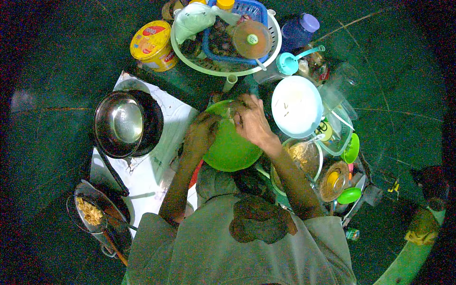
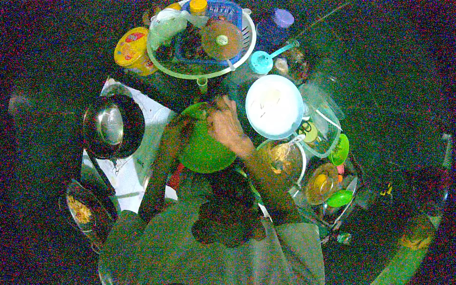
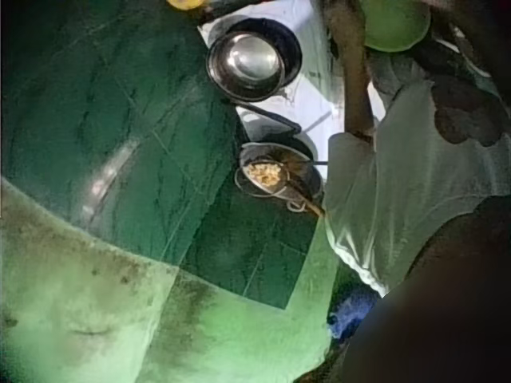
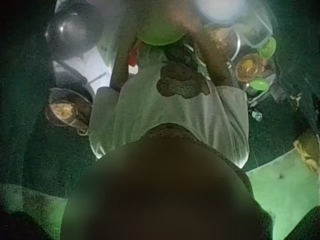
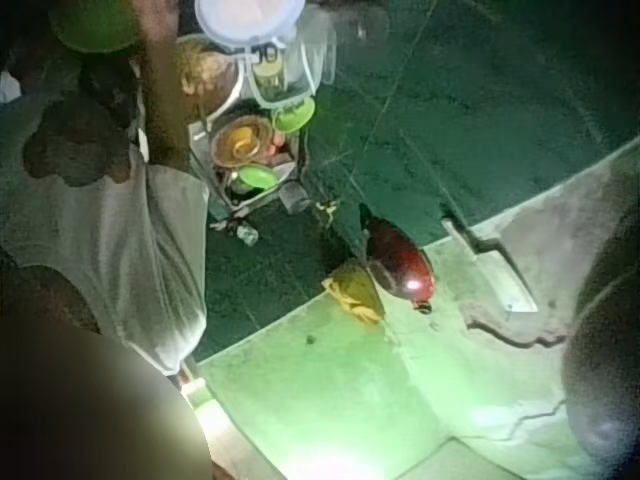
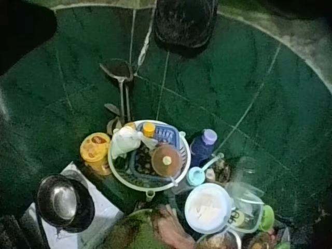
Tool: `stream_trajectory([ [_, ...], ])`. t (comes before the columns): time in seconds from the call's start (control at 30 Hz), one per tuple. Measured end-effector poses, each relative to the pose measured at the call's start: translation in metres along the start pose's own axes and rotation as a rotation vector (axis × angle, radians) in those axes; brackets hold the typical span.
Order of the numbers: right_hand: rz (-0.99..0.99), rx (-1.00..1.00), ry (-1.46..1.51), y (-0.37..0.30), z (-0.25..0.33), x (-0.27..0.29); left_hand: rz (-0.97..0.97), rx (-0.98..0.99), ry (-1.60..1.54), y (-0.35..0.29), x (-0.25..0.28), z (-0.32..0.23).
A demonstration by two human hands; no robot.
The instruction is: The person assembles small food parcels by placing a square wrapper on a bowl, adding a spoonful of filling, folding the wrapper, and placing the finished parcel on a plate. The process is repeated multiple times.
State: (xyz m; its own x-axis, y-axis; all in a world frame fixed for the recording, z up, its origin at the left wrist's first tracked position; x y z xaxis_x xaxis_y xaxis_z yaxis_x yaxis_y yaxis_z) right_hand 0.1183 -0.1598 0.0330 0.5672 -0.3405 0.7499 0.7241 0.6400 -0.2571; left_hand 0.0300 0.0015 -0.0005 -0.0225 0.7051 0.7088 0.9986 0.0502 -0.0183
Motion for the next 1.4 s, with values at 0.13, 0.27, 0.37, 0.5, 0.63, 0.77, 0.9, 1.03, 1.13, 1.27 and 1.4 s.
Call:
stream_trajectory([
  [0.13,-0.025,0.155,-0.229,0.009,0.003,-0.009,-0.010,-0.014,0.053,0.006,0.003,0.006],
  [0.27,-0.015,0.187,-0.301,0.008,0.007,-0.006,-0.061,-0.020,0.082,0.005,-0.009,0.017],
  [0.37,0.032,0.166,-0.218,0.005,0.010,0.007,-0.067,-0.044,0.084,0.005,-0.008,0.008],
  [0.5,-0.110,0.244,-0.330,-0.005,0.002,0.008,-0.035,-0.017,0.133,0.007,-0.015,0.001],
  [0.63,-0.102,0.224,-0.347,-0.008,-0.004,0.007,0.003,-0.050,0.120,0.026,-0.013,-0.014],
  [0.77,-0.234,0.294,-0.339,-0.023,-0.002,0.012,-0.033,-0.165,-0.029,0.034,-0.030,-0.003],
  [0.9,-0.516,0.231,-0.106,-0.053,-0.005,0.046,0.023,-0.076,0.160,0.028,-0.028,-0.004],
  [1.03,-0.806,-0.073,-0.057,-0.086,-0.038,0.090,0.049,-0.005,0.080,0.027,-0.013,-0.017],
  [1.13,-0.737,-0.224,-0.152,-0.101,-0.065,0.096,0.047,0.075,-0.057,0.022,-0.009,-0.028],
  [1.27,-0.751,-0.134,-0.145,-0.106,-0.082,0.088,-0.063,0.000,-0.101,0.018,-0.006,-0.029],
  [1.4,-0.781,-0.119,-0.140,-0.106,-0.083,0.088,-0.110,0.002,-0.051,0.013,0.002,-0.038],
])
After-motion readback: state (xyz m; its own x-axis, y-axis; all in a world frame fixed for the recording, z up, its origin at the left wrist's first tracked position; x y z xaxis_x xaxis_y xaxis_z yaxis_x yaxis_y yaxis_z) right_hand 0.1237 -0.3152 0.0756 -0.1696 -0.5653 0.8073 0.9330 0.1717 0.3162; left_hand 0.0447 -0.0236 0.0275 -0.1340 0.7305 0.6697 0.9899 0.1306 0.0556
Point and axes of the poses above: each hand's wrist, its own y-axis towards the middle knuckle, its own x-axis out of the back of the hand, z = x × y, the point moved 3 cm from there along y, towards the middle knuckle, and after that the axes turned 7 degrees about y, right-handed, at the moved point
